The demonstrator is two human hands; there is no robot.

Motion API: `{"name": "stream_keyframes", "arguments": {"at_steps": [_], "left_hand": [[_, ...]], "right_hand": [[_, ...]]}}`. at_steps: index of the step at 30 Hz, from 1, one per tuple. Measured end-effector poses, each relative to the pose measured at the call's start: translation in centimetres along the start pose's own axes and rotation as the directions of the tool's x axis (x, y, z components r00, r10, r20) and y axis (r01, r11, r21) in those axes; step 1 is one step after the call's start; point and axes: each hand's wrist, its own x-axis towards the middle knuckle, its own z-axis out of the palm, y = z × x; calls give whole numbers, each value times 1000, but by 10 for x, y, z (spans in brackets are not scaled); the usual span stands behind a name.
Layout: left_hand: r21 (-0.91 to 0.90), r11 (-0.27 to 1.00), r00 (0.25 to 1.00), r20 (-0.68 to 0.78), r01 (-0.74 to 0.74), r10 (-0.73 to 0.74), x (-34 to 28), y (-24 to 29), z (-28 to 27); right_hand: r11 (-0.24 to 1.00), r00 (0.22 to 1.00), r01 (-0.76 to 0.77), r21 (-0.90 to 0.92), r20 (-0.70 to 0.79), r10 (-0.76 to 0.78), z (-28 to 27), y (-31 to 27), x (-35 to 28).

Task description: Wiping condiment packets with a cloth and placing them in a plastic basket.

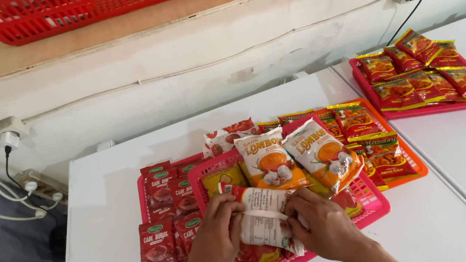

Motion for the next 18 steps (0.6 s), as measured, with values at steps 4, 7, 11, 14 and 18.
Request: {"name": "stream_keyframes", "arguments": {"at_steps": [4,7,11,14,18], "left_hand": [[50,999,999,-26,-17,18,3,-15,8],[149,977,979,-114,-150,168,12,-6,6],[61,998,992,-127,-21,29,16,13,12],[-26,996,987,-130,87,-90,10,6,28],[-52,993,972,-204,106,-114,-18,-19,50]], "right_hand": [[1000,1000,4,-14,26,-4,-3,6,11],[967,995,75,-244,-42,-87,-18,5,30],[958,977,16,-287,-201,-76,-41,-7,59],[996,955,-62,-61,-295,41,-36,-13,53],[868,836,495,42,-295,-463,3,-25,23]]}}
